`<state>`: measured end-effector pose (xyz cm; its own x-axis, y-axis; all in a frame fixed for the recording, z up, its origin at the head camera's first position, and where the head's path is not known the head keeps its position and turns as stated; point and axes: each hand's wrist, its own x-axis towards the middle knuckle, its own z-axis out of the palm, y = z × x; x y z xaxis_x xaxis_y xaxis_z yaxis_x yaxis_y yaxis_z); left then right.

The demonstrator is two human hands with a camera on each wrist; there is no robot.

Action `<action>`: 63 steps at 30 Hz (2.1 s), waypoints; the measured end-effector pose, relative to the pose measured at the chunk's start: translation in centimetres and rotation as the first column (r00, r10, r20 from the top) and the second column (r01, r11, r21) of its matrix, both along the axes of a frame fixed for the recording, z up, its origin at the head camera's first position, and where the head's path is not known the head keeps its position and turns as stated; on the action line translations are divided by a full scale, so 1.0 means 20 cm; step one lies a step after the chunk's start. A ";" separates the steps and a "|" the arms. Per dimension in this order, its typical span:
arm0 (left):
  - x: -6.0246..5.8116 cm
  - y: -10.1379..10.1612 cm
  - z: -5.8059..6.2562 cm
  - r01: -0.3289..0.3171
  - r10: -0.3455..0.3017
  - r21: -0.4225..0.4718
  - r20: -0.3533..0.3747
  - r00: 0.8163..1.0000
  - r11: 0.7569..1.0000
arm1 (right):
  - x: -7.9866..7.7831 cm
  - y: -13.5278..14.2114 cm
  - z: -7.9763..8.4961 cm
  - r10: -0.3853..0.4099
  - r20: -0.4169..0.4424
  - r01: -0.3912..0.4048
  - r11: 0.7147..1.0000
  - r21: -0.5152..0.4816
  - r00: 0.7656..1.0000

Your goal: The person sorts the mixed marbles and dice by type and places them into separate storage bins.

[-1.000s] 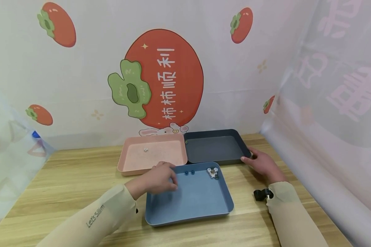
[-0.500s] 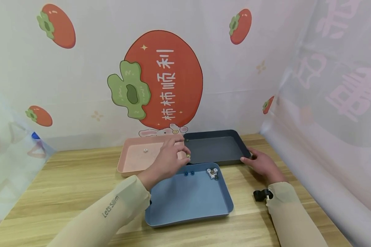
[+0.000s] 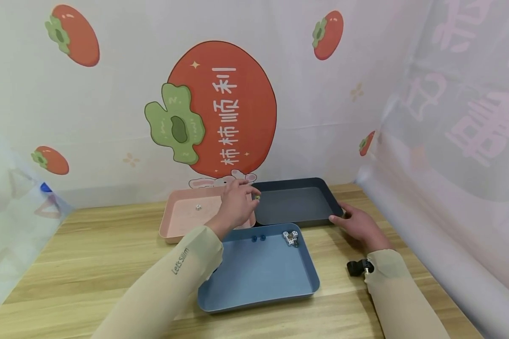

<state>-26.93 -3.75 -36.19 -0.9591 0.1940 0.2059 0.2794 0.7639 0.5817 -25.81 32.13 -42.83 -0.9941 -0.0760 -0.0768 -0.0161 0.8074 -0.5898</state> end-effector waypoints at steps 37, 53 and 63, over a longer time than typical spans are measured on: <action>-0.07 0.05 -0.09 -0.104 0.108 -0.068 0.060 0.992 0.992 | 0.01 -0.01 0.01 -0.015 0.045 0.015 1.000 -0.017 0.999; -0.07 0.02 -0.12 -0.124 0.130 -0.089 0.065 0.989 0.988 | 0.01 0.00 0.01 -0.007 0.043 0.007 1.000 -0.018 0.999; -0.06 0.02 -0.12 -0.101 0.110 -0.090 0.097 0.989 0.991 | 0.02 -0.02 0.01 -0.023 0.045 0.025 0.999 -0.028 0.999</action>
<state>-28.16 -3.40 -38.59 -0.9902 0.1031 0.0938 0.1375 0.8337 0.5349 -25.41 31.81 -42.66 -0.9913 -0.0551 -0.1198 0.0301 0.7898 -0.6126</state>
